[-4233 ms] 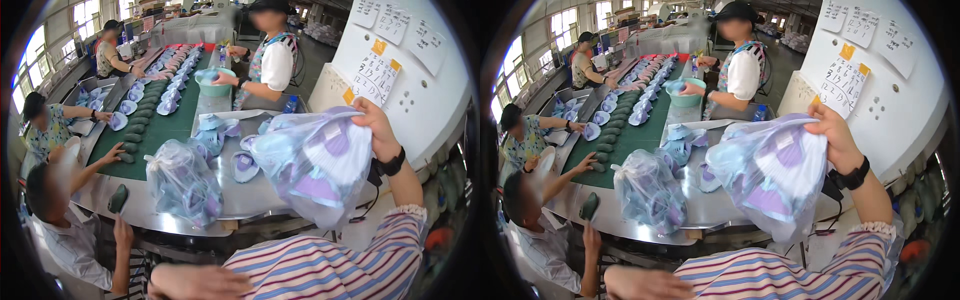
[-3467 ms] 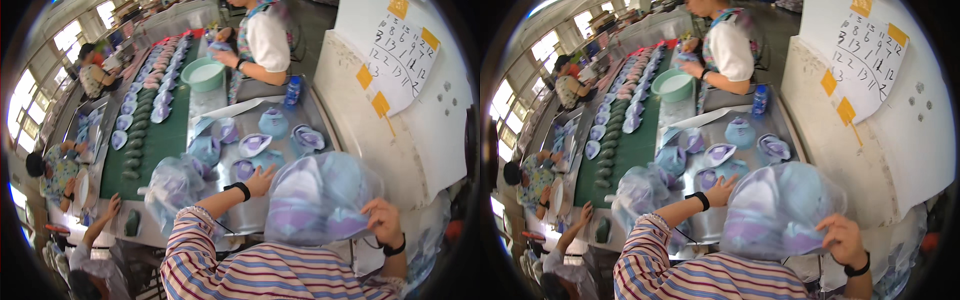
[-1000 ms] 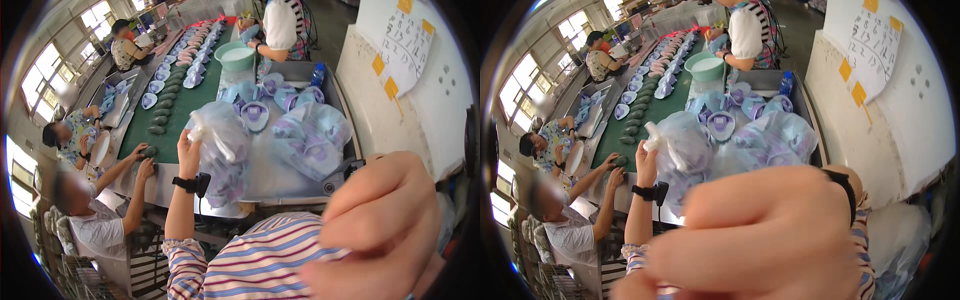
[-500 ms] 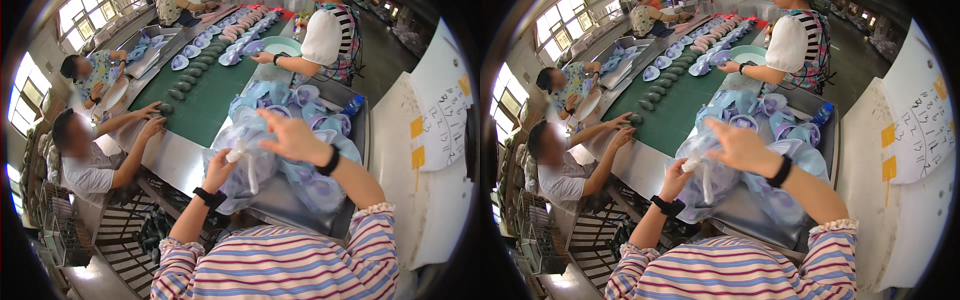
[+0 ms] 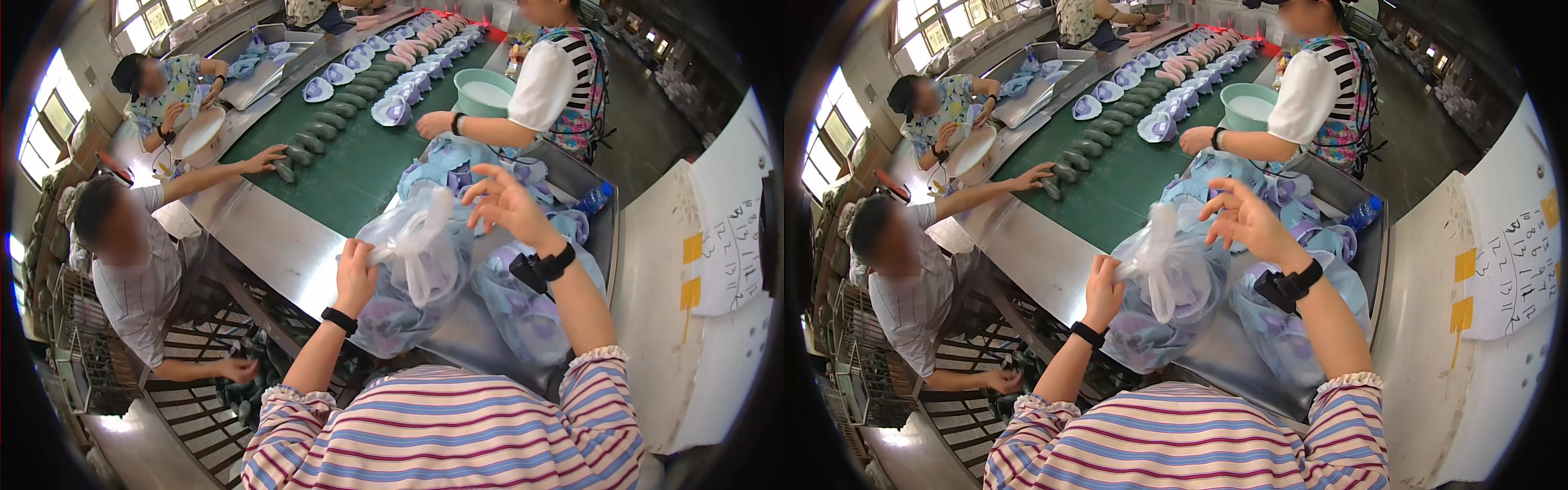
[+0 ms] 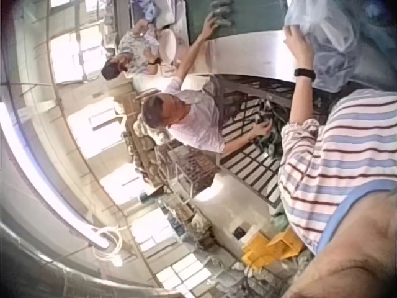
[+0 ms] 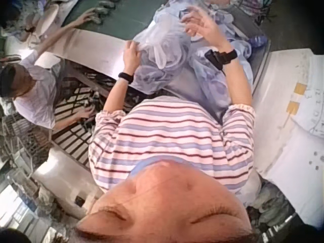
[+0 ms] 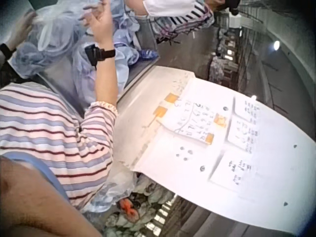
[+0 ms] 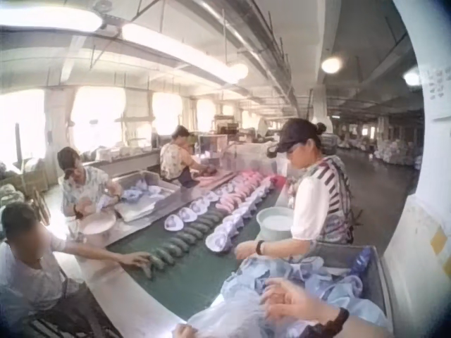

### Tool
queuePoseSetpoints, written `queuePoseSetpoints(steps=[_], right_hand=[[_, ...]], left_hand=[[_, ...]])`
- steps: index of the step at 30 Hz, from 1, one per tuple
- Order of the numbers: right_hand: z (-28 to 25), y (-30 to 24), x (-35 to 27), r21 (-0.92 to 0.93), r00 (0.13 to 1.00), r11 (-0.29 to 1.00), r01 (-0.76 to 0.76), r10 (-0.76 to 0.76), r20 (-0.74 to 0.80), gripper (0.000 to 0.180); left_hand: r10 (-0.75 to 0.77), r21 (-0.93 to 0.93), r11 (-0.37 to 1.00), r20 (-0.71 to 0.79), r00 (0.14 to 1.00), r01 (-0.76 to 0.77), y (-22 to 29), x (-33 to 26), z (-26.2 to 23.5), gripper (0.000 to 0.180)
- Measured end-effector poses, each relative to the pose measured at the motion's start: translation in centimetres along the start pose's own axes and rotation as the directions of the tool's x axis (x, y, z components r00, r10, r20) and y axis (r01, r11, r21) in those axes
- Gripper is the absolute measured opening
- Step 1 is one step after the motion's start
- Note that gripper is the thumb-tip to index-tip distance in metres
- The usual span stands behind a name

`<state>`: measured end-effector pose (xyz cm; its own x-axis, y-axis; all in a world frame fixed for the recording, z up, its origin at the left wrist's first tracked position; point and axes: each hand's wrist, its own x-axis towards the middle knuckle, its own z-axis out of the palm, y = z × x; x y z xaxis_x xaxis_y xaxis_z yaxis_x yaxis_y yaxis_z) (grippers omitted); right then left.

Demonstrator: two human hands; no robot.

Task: The person repeatedly picks up light blue slippers from a pile, places them into a clear plastic bag, and then transfers the bag onto a nearby table. The task is performed continuously by hand without tools.

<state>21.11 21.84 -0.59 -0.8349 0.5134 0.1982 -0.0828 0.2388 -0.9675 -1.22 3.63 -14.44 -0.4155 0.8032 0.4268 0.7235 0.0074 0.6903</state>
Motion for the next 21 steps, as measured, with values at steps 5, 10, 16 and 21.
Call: queuePoseSetpoints(steps=[5,10,16,21], right_hand=[[3.4,11.6,0.9,-0.682,0.885,0.575,0.452,-0.189,0.427,0.026],[1.6,9.7,1.9,-0.863,0.983,0.492,0.117,0.069,0.172,0.02],[-8.0,9.7,-1.9,-0.915,0.966,0.318,-0.247,0.16,-0.204,0.035],[-7.2,10.9,-4.4,-0.898,0.905,0.302,-0.321,0.378,-0.197,0.026]], left_hand=[[0.335,-0.122,0.939,0.107,0.936,-0.322,4.7,2.0,0.4,0.013],[0.3,0.283,0.915,-0.002,0.954,-0.287,-0.7,2.7,-4.4,0.01],[-0.31,0.073,0.939,-0.234,0.921,0.335,-11.2,-2.3,-10.6,0.007],[-0.083,0.221,0.969,-0.129,0.988,0.11,-6.3,-0.8,-10.5,0.038]])
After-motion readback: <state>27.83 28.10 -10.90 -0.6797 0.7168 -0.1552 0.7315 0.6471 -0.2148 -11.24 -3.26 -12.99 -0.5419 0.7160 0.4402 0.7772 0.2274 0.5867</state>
